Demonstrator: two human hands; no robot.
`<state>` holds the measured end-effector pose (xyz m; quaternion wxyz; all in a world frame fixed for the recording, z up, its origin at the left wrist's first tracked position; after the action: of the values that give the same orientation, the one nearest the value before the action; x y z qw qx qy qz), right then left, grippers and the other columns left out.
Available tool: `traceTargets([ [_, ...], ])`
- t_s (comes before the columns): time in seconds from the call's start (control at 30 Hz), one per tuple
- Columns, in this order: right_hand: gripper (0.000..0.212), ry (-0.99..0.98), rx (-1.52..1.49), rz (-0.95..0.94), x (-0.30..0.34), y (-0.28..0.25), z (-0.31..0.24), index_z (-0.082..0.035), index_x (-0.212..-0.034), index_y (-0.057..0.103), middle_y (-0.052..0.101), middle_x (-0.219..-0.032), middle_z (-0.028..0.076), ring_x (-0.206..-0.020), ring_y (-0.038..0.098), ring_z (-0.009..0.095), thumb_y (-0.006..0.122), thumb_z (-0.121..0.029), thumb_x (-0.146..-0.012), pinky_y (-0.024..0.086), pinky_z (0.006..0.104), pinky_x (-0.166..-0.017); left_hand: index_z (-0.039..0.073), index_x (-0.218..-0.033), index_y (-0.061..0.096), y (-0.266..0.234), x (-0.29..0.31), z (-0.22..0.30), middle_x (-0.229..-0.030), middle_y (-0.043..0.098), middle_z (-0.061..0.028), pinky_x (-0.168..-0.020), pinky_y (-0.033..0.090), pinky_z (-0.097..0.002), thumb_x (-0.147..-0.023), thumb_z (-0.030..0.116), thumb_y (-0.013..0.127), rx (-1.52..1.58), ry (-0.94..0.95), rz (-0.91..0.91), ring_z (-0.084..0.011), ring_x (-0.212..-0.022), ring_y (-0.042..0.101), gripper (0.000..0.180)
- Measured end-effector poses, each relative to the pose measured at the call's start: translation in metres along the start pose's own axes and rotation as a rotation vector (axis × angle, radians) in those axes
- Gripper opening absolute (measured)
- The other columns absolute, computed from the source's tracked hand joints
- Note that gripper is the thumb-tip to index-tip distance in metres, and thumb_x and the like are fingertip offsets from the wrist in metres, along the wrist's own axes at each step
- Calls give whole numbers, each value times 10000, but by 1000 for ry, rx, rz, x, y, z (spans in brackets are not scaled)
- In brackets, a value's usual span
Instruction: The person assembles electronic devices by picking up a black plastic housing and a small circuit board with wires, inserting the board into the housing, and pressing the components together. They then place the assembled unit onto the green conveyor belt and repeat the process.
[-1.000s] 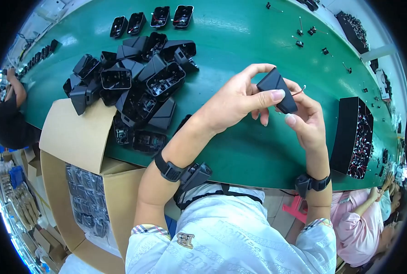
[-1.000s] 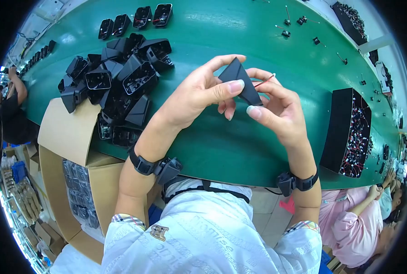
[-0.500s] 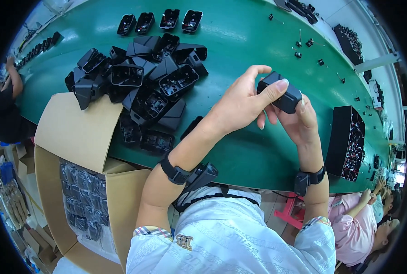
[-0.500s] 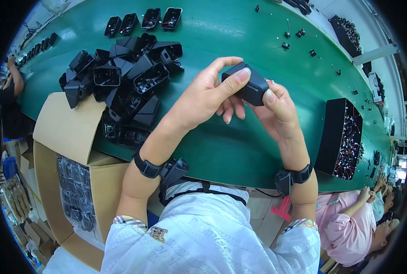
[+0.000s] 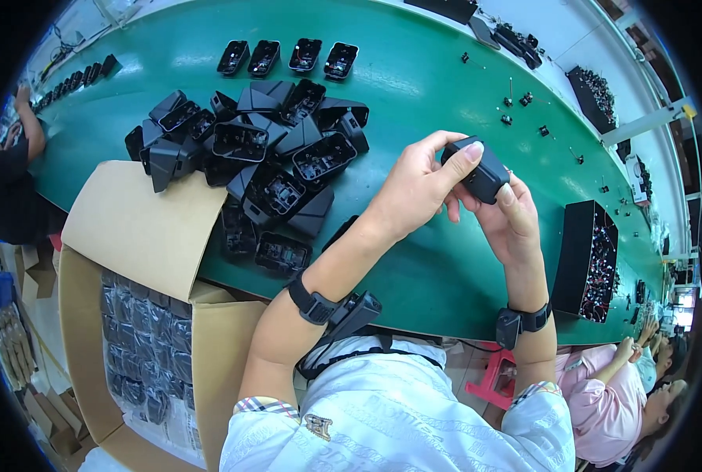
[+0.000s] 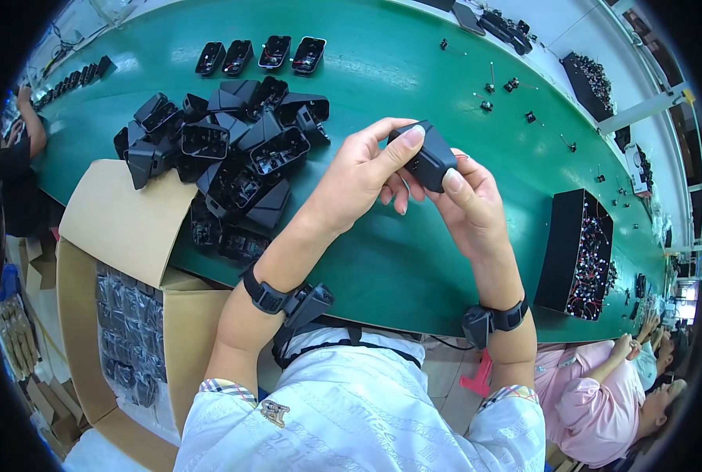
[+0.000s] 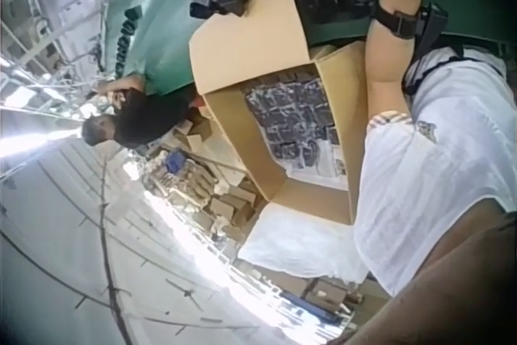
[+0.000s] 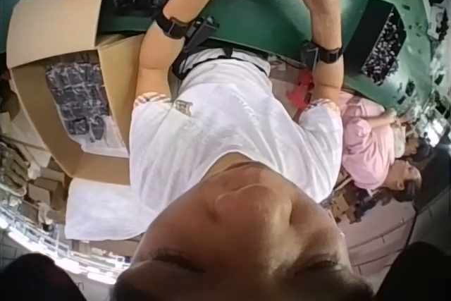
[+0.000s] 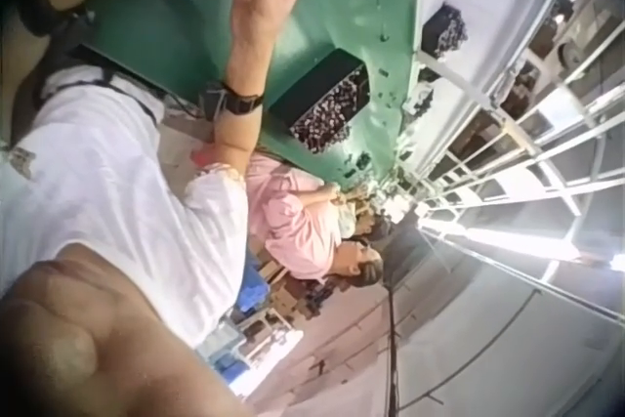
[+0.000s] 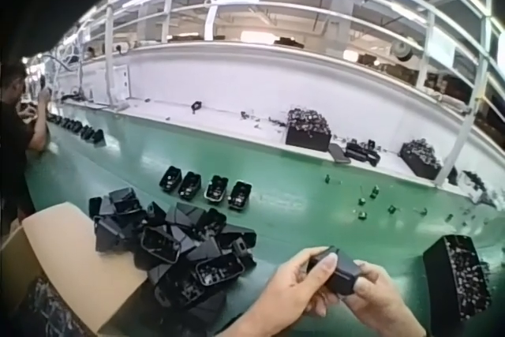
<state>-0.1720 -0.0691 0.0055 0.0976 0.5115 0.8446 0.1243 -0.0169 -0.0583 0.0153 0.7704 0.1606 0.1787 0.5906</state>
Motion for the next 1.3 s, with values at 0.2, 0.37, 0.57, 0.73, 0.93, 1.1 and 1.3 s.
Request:
traceTargets([
  [0.2,675,-16,46,-14,3,-5,5,22,-1370,549,659,-1171,117,-964,645,203,785,-423,-920,543,384,-901,-66,-1254,574,0,0,2,-823,712,-110,-467,477,-247,-1026,363,676,13,31,10,-119,-553,641,497],
  [0.37,736,21,-7,-23,5,-1,9,28,-1376,542,637,-1195,131,-963,635,205,803,-461,-891,553,398,-873,-32,-1255,585,2,0,-7,-793,710,-100,-470,448,-225,-1026,406,666,20,-15,-33,-111,-562,643,501],
  [0.57,791,42,3,-19,0,4,7,54,-1377,520,634,-1189,133,-972,636,196,802,-495,-881,559,388,-857,2,-1282,594,-1,0,-7,-767,710,-88,-471,419,-203,-1032,445,646,15,-25,0,-107,-573,652,511],
  [0.73,741,10,30,-60,3,-7,11,45,-1369,534,652,-1161,114,-992,638,184,783,-478,-907,552,383,-893,-50,-1232,581,-2,-3,-8,-785,699,-102,-471,478,-237,-1013,383,695,29,-28,2,-114,-534,623,498],
  [0.93,527,-23,125,14,8,1,3,-1,-1248,616,658,-1139,95,-1014,637,178,751,-416,-954,520,373,-962,-48,-1242,581,-2,-4,-12,-777,691,-101,-473,484,-238,-1011,394,696,40,-37,-10,-118,-559,638,511],
  [1.1,552,-79,154,-18,10,5,-2,14,-1255,627,661,-1132,119,-985,646,199,750,-430,-951,540,385,-919,-31,-1227,577,2,-2,-19,-747,690,-91,-455,455,-227,-1003,412,703,125,-68,12,-120,-565,651,512],
  [1.3,417,63,-138,-110,12,-5,13,-11,-1130,663,671,-1253,186,-1180,609,241,762,-374,-950,481,437,-1024,39,-1194,573,3,2,-23,-754,688,-72,-466,436,-196,-1018,498,646,79,-148,-21,-109,-569,658,498],
])
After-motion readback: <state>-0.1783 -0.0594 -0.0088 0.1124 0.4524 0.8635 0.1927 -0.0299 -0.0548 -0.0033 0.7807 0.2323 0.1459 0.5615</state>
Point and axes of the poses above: each hand's wrist, its own x-axis away from the middle knuckle, its own y-axis out of the palm, z = x × y, the point moved 7 cm from there along -x, towards the middle knuckle
